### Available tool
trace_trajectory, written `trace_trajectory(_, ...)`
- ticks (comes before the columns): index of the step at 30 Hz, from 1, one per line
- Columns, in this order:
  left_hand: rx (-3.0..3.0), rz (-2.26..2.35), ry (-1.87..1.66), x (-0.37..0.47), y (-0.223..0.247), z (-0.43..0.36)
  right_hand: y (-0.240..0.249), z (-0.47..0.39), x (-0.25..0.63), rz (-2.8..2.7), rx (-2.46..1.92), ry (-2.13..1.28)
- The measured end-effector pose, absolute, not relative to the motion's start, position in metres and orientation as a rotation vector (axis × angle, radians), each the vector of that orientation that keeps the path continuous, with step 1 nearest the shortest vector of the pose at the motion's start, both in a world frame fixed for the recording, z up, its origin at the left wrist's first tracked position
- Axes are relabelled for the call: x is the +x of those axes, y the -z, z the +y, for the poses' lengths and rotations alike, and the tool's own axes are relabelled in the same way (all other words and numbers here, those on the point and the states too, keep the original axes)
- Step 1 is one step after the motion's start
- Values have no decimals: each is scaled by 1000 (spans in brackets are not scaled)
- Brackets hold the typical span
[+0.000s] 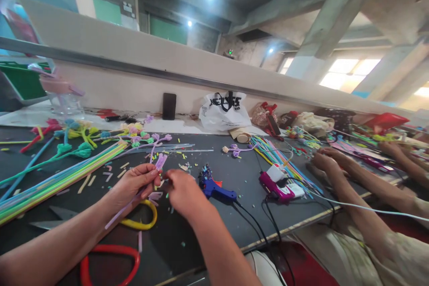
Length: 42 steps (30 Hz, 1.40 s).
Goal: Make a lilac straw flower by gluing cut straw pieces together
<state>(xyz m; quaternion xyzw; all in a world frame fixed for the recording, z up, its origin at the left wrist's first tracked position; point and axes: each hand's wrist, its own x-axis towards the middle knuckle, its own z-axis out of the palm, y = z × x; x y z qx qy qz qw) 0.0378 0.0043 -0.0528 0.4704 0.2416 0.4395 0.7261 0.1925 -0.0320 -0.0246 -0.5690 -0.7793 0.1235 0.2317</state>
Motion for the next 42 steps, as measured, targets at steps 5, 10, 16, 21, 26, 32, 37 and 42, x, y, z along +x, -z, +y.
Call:
trace_trajectory(5, 1046, 563, -946, 39, 53, 5, 14, -31, 225, -2056, -1649, -252)
trace_trajectory(10, 1101, 587, -878, 40, 55, 3, 40, -26, 211, -2193, -1564, -360)
trace_trajectory(16, 1112, 615, -787, 42, 53, 0, 52, -20, 211, -2065, -1590, -418)
trace_trajectory(21, 1103, 629, -730, 42, 53, 0, 54, -24, 216, -1924, -1648, -517)
trace_trajectory(26, 1112, 616, -713, 42, 54, 1, 47, -29, 215, -1939, -1579, -488)
trace_trajectory(32, 1088, 621, -704, 42, 52, 0, 14, -44, 265, -1900, -1721, -344)
trace_trajectory(37, 1068, 625, -715, 41, 50, 0, 20, -60, 313, -2063, -2078, -205)
trace_trajectory(42, 1076, 645, -708, 41, 52, 0, 34, -58, 311, -2050, -2116, -206)
